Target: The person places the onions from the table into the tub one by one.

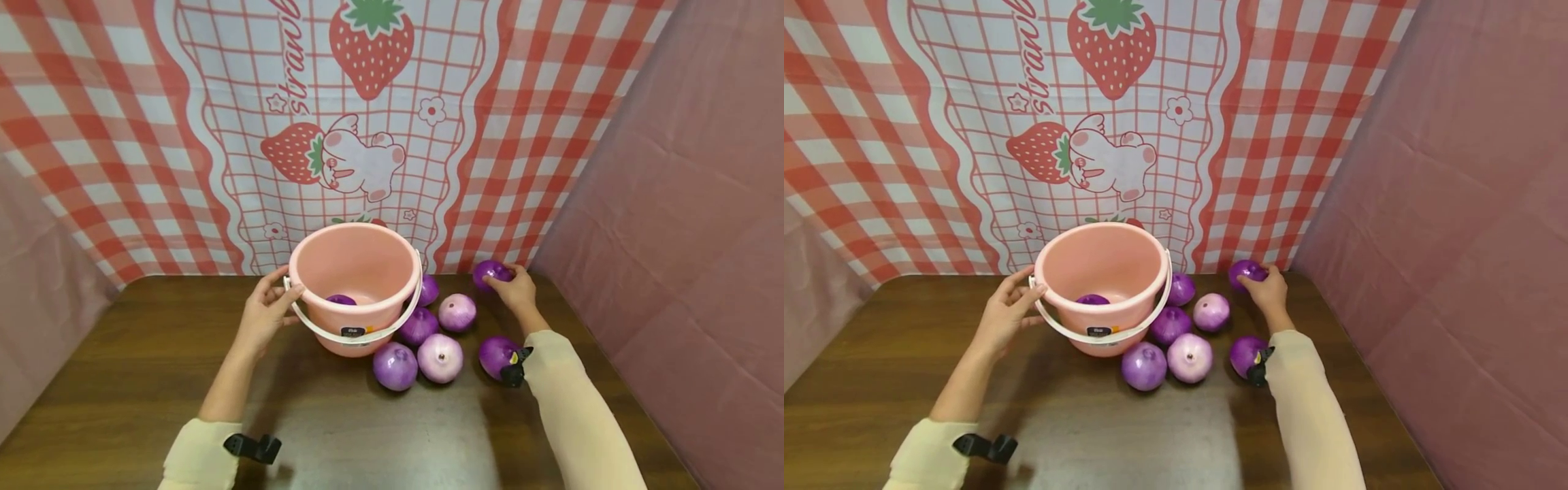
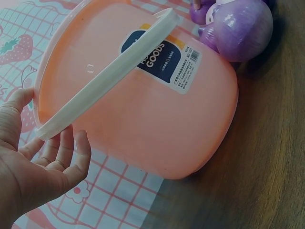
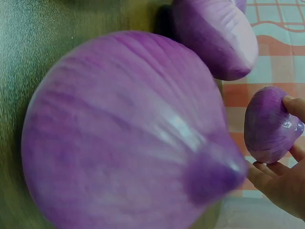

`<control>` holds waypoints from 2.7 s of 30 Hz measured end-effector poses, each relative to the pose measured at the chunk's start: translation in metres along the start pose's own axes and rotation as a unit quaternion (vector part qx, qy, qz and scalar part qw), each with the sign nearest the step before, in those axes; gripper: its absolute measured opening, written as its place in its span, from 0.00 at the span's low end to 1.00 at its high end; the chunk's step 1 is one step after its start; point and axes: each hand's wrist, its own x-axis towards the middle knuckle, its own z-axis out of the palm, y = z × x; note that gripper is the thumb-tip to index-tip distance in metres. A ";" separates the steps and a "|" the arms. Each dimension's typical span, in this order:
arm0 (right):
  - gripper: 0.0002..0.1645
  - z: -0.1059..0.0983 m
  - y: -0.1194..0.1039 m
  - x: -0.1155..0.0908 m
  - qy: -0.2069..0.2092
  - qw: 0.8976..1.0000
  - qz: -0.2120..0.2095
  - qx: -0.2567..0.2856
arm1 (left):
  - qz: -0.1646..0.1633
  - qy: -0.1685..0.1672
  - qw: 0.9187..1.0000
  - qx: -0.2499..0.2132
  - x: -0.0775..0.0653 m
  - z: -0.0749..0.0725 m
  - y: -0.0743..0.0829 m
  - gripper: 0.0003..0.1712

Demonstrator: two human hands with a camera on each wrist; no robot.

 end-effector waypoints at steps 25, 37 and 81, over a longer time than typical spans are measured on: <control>0.44 -0.029 -0.022 -0.010 -0.013 0.999 -0.029 0.035 | -0.004 -0.004 1.000 0.002 -0.001 0.001 0.002 0.32; 0.46 -0.038 -0.036 -0.017 -0.024 0.998 -0.042 0.041 | -0.010 0.001 1.000 0.004 -0.003 0.001 0.002 0.32; 0.43 -0.054 -0.105 -0.043 -0.070 0.988 -0.090 0.103 | -0.011 -0.004 1.000 -0.014 -0.003 0.002 0.002 0.32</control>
